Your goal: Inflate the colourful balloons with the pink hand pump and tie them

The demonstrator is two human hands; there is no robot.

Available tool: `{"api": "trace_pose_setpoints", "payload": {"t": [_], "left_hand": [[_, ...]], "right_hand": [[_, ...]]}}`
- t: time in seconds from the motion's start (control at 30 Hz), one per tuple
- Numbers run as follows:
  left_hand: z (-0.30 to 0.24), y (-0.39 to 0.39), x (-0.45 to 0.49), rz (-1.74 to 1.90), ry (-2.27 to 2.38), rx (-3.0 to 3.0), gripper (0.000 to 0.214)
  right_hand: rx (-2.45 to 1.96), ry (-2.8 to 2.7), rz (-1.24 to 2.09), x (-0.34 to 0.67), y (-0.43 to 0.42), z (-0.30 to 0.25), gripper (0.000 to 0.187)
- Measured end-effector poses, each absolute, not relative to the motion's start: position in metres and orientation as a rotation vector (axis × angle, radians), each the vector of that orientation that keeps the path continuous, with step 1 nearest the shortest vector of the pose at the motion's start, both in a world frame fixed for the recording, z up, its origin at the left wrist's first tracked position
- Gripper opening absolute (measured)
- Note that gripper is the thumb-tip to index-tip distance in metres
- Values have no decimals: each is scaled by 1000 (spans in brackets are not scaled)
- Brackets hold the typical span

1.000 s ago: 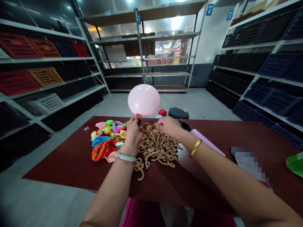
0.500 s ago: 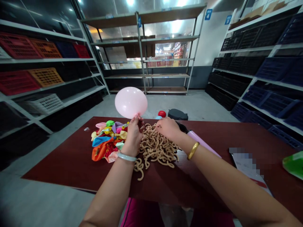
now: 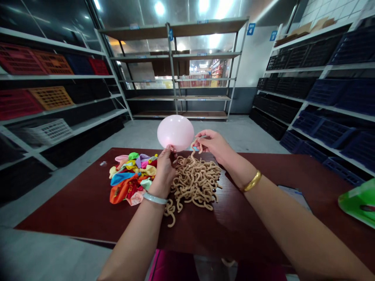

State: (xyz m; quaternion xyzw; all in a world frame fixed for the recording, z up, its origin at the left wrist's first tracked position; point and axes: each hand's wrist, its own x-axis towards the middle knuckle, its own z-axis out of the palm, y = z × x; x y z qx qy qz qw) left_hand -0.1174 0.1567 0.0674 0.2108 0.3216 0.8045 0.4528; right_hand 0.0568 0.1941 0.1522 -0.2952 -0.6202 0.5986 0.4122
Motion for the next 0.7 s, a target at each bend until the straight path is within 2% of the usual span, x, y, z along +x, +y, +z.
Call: {"api": "trace_pose_setpoints", "payload": {"t": [0.23,0.37,0.43,0.53,0.6,0.7], "left_hand": [[72,153,-113,1978,750,536,28],[73,151,-105,1974,778,634,29],[73,150,-101,1964,800,688,29],[72,148,-94,1913,846,735,28],[70,148,-90,1872,895,753,26],[66,150,-88,1857,994,802,24]], "right_hand": [[-743,-1315,1758,64,202,138,20],[-704,-1548,1631,56,198,131,31],[-794,-1809,1346,51,196,132,28],[-930,-2191,646,43,191,137,14],[-933,-2348,220,38,186,140,13],[-925,-2448,-195,32,177,140,15]]}}
